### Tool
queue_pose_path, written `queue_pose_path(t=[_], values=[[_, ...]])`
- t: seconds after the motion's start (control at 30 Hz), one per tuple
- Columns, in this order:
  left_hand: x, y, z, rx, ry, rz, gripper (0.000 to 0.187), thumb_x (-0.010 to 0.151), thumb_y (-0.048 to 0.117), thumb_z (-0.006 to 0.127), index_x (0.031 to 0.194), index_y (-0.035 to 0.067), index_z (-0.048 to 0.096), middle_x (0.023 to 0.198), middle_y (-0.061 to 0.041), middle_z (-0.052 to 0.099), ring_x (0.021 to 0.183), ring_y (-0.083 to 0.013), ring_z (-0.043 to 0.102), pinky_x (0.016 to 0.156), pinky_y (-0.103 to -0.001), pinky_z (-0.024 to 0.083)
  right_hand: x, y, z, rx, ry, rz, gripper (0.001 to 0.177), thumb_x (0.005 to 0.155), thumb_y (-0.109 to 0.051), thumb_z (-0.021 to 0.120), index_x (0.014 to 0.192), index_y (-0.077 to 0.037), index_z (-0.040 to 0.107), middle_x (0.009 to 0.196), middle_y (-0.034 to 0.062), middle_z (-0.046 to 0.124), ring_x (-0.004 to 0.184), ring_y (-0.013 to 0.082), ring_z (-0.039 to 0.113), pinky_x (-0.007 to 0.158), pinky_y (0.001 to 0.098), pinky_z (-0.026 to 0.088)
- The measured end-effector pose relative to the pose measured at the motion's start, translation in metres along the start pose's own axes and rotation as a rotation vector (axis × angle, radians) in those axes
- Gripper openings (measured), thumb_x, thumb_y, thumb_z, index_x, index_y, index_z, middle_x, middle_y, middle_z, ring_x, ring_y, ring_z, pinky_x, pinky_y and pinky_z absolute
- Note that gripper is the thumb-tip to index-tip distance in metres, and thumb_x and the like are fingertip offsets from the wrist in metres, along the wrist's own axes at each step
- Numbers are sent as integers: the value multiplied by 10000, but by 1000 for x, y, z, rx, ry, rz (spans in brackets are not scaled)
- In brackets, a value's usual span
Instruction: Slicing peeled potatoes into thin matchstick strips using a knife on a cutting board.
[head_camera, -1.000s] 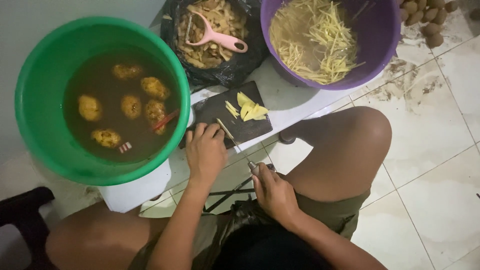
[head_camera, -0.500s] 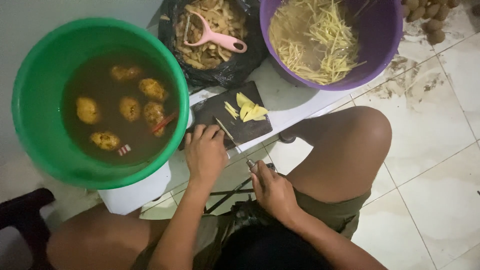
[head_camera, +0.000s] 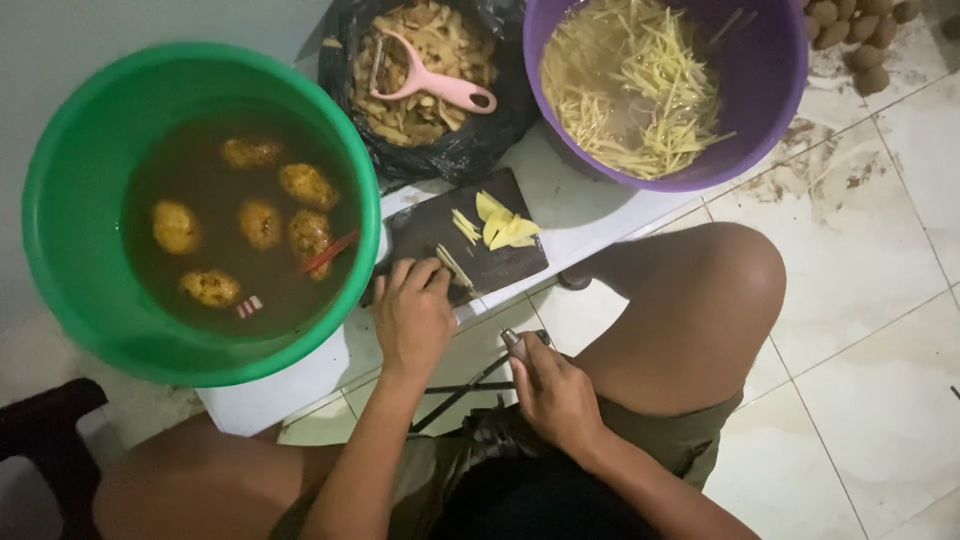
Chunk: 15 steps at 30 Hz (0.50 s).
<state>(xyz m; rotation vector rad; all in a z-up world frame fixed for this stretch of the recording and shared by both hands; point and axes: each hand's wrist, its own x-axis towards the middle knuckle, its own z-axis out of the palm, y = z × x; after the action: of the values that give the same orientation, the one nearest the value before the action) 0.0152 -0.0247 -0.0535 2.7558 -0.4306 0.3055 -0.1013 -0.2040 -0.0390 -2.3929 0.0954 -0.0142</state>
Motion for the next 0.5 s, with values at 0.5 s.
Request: queue_pose_path(t=[0.5], values=[[-4, -2, 7, -12, -73, -36, 363, 679, 26, 736, 1035, 57, 802, 1220, -30, 723, 1106, -254, 597, 958, -445, 435, 3, 1, -1, -18, -124, -1, 389, 935, -123, 649, 1287, 17, 560, 723, 177, 732, 427, 220, 635, 375, 405, 512]])
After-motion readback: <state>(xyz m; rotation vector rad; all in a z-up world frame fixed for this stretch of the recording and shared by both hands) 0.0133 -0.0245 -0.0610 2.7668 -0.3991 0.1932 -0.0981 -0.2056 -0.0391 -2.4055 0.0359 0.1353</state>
